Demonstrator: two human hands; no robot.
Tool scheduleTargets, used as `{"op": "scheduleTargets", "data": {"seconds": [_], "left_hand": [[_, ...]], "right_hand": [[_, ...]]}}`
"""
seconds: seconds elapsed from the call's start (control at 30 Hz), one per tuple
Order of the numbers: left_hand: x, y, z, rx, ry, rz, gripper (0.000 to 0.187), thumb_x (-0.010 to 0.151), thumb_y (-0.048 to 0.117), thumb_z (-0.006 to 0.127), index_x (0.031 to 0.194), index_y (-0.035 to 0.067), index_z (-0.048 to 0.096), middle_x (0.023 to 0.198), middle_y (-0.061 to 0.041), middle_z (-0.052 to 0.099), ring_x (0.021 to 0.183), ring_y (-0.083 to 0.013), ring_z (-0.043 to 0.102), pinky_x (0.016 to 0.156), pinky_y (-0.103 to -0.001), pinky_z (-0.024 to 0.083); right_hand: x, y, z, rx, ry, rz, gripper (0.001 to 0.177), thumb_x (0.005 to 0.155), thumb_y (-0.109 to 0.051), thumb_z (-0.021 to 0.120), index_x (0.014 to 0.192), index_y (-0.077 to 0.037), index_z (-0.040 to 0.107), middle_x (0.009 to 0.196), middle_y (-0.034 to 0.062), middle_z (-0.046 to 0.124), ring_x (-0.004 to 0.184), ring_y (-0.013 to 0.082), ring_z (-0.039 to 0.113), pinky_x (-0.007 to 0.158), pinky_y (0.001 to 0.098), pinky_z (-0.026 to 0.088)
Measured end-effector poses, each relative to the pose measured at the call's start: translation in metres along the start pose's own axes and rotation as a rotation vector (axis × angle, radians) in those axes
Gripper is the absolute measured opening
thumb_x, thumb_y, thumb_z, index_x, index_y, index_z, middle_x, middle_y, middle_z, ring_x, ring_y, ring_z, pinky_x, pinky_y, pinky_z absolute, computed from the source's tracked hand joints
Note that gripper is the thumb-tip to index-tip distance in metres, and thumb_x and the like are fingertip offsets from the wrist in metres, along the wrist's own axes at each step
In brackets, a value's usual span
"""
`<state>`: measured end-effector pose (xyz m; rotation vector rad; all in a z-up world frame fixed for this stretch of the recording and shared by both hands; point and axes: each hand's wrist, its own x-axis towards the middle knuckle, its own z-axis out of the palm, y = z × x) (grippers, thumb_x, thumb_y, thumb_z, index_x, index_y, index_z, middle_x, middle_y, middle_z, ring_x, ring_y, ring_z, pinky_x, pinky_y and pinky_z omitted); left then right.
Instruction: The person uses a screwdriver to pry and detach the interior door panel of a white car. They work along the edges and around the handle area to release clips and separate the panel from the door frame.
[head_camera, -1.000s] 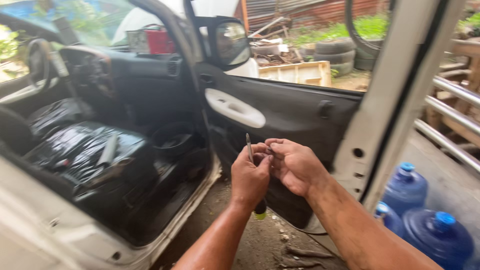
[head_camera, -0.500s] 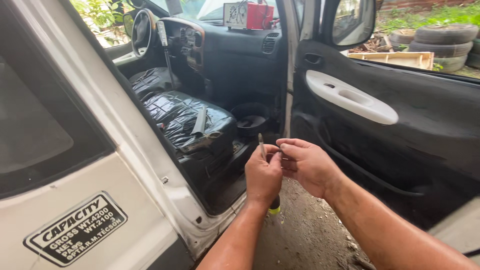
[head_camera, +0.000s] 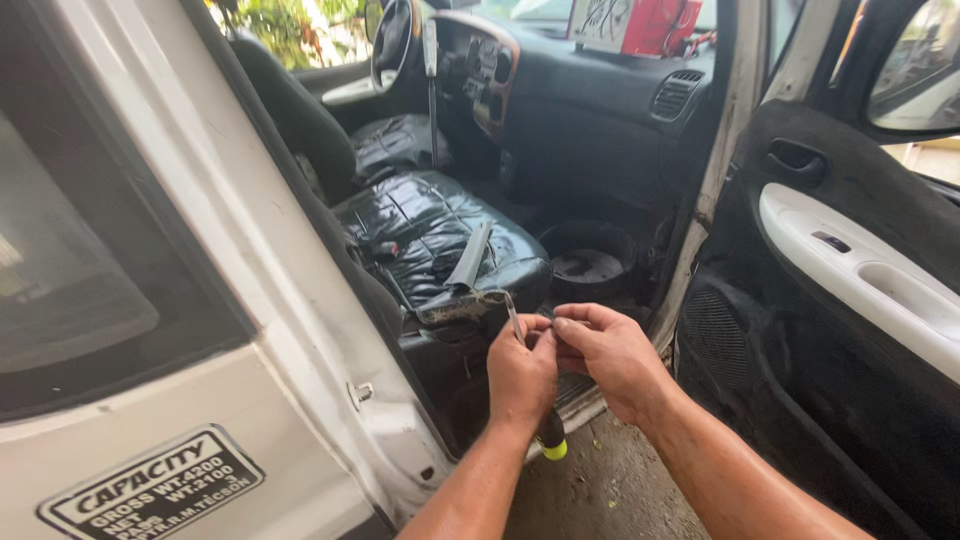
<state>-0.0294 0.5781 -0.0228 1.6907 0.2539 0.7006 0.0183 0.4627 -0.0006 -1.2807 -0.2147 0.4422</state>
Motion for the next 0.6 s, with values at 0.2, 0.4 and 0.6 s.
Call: {"op": "scheduleTargets", "data": {"seconds": [0.2, 0.4, 0.6], "left_hand": [[0.052, -0.02, -0.005, -0.115, 0.027, -0.222, 0.017, 0.094, 0.013, 0.064, 0.108, 0.004, 0.066, 0.078, -0.005, 0.067, 0.055, -0.0128, 0.061, 0.046, -0.03, 0.049], [0.149, -0.089, -0.011, -0.228, 0.056, -0.359, 0.017, 0.097, 0.015, 0.059, 0.109, 0.004, 0.062, 0.076, -0.006, 0.063, 0.044, -0.0113, 0.053, 0.035, -0.029, 0.043], [0.284, -0.136, 0.007, -0.157, 0.094, -0.296, 0.023, 0.101, 0.024, 0.049, 0.102, 0.006, 0.063, 0.07, -0.008, 0.062, 0.044, -0.0151, 0.055, 0.037, -0.033, 0.045]], "right_hand": [[0.079, 0.006, 0.01, 0.033, 0.031, 0.055, 0.024, 0.097, -0.019, 0.065, 0.113, -0.001, 0.067, 0.095, 0.0077, 0.071, 0.085, 0.0153, 0.068, 0.077, 0.0312, 0.057], [0.192, 0.04, 0.019, -0.034, 0.145, 0.058, 0.02, 0.094, -0.019, 0.068, 0.106, -0.003, 0.068, 0.09, 0.0042, 0.07, 0.078, 0.0128, 0.065, 0.07, 0.0284, 0.054], [0.316, 0.053, 0.034, -0.126, 0.311, 0.051, 0.018, 0.092, -0.017, 0.069, 0.104, -0.005, 0.065, 0.092, 0.0056, 0.071, 0.079, 0.0139, 0.067, 0.065, 0.0285, 0.053]]}}
